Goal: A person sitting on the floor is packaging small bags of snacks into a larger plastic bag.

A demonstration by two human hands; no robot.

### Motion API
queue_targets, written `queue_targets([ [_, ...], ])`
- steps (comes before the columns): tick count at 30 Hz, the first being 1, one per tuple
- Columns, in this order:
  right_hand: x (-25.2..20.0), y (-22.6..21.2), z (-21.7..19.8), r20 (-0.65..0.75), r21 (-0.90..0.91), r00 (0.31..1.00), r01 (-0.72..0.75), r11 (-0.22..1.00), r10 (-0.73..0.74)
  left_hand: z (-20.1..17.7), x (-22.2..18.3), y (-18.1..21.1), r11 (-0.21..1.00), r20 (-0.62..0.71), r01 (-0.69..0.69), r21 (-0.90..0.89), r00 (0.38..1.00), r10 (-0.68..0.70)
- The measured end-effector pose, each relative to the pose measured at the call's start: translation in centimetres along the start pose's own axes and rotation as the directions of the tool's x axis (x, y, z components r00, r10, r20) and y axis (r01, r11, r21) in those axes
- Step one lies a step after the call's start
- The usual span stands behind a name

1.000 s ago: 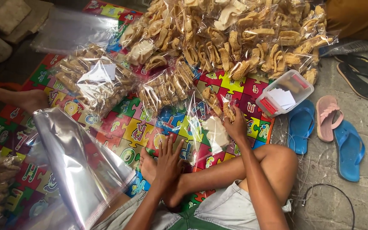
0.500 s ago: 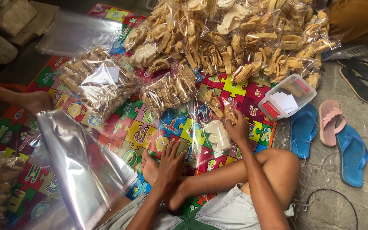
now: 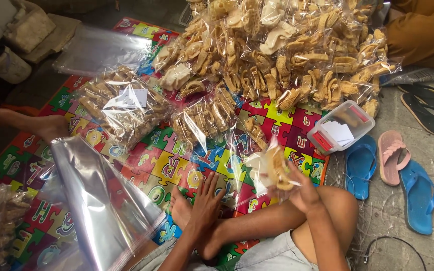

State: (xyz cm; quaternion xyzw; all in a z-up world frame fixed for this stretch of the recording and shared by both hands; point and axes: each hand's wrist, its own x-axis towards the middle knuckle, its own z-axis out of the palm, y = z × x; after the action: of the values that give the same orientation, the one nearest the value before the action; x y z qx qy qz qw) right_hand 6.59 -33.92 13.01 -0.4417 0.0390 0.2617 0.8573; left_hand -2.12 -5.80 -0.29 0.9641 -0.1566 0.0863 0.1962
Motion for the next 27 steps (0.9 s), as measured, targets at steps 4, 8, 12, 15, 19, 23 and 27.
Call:
queue_targets([
  [4,-1.4,2.9,2.3,0.100,-0.121,0.937,-0.321,0.939,0.334,-1.2,0.2,0.3,0.996,-0.105,-0.044,-0.077,0.994,0.036],
  [8,-1.2,7.2,1.9,0.082,-0.560,0.878,-0.351,0.751,0.471,-1.2,0.2,-0.2,0.977,-0.164,-0.008,-0.212,0.986,-0.027],
  [12,-0.6,7.4,1.7,0.117,-0.643,0.831,-0.355,0.679,0.545,-1.4,0.5,-0.7,0.973,-0.332,-0.010,-0.229,0.941,-0.069],
  [15,-0.3,7.1,1.1,0.107,-0.696,0.843,-0.315,0.645,0.527,-4.1,1.0,0.1,0.844,-0.209,0.121,-0.522,0.942,-0.264],
  [19,0.2,7.5,0.7,0.056,-0.581,0.912,-0.300,0.757,0.405,-6.0,1.3,0.9,0.812,-0.276,0.088,-0.578,0.914,-0.296],
  [23,0.3,7.7,1.7,0.032,-0.611,0.903,-0.321,0.724,0.428,-7.0,1.1,1.4,0.773,-0.324,0.069,-0.631,0.882,-0.343],
  [27,0.6,8.9,0.5,-0.025,-0.527,0.901,-0.381,0.760,0.434,-6.9,1.0,1.5,0.793,-0.337,0.068,-0.606,0.881,-0.333],
])
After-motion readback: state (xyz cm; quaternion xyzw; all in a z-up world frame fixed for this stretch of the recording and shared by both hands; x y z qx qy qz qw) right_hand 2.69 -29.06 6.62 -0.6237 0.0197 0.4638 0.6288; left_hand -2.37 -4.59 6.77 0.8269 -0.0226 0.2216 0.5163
